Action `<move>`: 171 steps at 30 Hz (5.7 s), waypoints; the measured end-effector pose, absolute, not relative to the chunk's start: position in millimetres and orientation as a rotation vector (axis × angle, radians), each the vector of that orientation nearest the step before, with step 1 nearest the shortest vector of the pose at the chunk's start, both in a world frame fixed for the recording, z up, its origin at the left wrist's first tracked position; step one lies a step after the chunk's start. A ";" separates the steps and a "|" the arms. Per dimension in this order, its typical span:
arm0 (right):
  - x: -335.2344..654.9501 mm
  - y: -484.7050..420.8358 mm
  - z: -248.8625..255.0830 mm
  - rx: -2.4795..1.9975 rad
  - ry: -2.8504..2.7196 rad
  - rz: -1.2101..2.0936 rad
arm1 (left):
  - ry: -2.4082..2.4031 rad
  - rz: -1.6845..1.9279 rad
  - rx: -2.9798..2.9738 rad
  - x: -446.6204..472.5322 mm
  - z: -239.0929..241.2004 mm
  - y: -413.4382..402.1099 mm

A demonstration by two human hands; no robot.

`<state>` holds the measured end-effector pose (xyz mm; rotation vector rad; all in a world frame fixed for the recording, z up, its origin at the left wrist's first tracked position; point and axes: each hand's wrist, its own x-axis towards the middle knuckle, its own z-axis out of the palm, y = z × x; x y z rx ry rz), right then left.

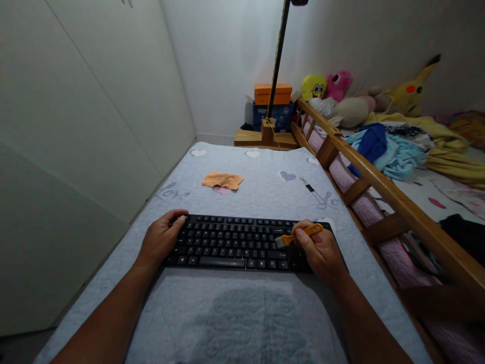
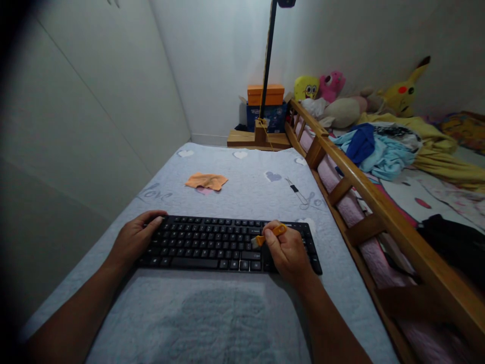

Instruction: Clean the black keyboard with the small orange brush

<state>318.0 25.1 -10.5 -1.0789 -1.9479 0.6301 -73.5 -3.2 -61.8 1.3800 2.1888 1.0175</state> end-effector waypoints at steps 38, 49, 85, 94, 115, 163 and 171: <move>322.1 23.7 -9.7 -1.094 -1.897 0.818 | 2.166 1.051 1.410 -72.4 -58.0 -4.3; 326.4 24.5 -13.2 -1.076 -1.834 0.937 | 2.162 1.057 1.394 -70.7 -57.5 -4.4; 355.9 33.1 1.1 -1.141 -1.939 1.325 | 2.170 1.035 1.376 -70.5 -57.2 -4.7; 359.2 37.5 0.5 -1.199 -1.765 0.921 | 2.177 1.026 1.384 -72.0 -58.3 -4.1; 339.8 32.3 -2.8 -1.265 -1.936 0.809 | 2.192 1.035 1.394 -75.1 -62.8 -3.8; 323.1 -0.4 2.5 -1.128 -1.900 1.025 | 2.143 1.068 1.367 -67.7 -53.9 -5.0; 326.0 5.4 -9.4 -1.122 -1.839 1.250 | 2.139 1.061 1.358 -68.8 -55.4 -5.0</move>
